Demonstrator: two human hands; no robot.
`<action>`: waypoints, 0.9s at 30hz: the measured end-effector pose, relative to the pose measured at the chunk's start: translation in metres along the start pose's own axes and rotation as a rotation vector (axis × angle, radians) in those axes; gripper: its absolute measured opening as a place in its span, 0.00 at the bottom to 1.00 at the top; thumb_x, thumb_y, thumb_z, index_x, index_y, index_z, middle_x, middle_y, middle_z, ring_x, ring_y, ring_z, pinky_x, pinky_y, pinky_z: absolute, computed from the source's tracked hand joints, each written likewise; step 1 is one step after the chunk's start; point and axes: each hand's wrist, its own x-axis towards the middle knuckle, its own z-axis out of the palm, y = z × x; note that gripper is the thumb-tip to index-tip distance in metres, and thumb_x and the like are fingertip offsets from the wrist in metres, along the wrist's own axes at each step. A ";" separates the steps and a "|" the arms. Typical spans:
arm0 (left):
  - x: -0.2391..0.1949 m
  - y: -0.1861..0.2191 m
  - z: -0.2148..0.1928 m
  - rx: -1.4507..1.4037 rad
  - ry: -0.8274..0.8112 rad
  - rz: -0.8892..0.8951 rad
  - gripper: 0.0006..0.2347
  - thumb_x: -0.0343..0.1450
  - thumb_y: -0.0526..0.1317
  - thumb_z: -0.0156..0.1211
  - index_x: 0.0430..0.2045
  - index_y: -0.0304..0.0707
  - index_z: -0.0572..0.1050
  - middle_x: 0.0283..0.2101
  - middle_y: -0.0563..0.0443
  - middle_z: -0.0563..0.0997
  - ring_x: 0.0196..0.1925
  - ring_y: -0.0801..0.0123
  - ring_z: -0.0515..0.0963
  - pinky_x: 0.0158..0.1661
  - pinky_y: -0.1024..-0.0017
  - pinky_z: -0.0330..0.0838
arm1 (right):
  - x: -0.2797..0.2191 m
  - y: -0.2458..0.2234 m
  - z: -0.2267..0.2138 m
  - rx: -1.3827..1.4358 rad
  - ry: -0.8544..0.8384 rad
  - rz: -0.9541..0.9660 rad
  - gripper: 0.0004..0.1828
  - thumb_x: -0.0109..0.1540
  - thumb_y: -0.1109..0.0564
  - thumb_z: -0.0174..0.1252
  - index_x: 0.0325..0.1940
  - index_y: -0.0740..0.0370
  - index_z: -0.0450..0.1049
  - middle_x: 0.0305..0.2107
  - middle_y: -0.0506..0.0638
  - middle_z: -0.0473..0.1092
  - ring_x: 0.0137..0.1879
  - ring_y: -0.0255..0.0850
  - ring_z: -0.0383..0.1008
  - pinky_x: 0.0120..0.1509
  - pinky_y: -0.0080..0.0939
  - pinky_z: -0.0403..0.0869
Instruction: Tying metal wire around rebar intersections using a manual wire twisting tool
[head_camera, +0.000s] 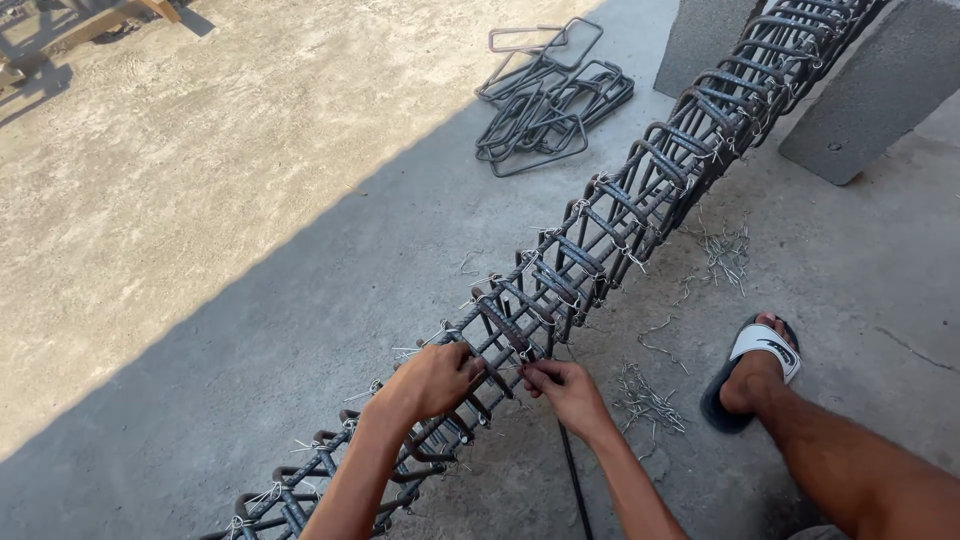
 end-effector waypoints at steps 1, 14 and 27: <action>0.000 0.002 0.002 -0.003 -0.001 -0.005 0.19 0.79 0.51 0.44 0.37 0.34 0.76 0.34 0.46 0.83 0.32 0.61 0.81 0.39 0.60 0.78 | -0.004 -0.002 0.002 -0.001 -0.005 0.004 0.13 0.63 0.62 0.60 0.47 0.73 0.84 0.27 0.53 0.78 0.33 0.37 0.73 0.40 0.35 0.73; 0.018 -0.008 0.012 0.013 -0.019 -0.096 0.24 0.81 0.54 0.41 0.20 0.37 0.72 0.24 0.51 0.76 0.20 0.68 0.73 0.27 0.69 0.76 | -0.020 -0.035 0.017 -0.006 0.138 0.089 0.11 0.61 0.62 0.65 0.44 0.72 0.86 0.25 0.56 0.80 0.30 0.39 0.76 0.37 0.36 0.74; 0.021 -0.019 0.072 0.313 0.379 0.017 0.09 0.69 0.35 0.55 0.20 0.30 0.80 0.21 0.41 0.81 0.20 0.54 0.82 0.19 0.59 0.74 | -0.027 -0.036 0.027 -0.076 0.201 0.040 0.10 0.60 0.62 0.66 0.42 0.69 0.87 0.22 0.52 0.80 0.26 0.35 0.75 0.30 0.31 0.69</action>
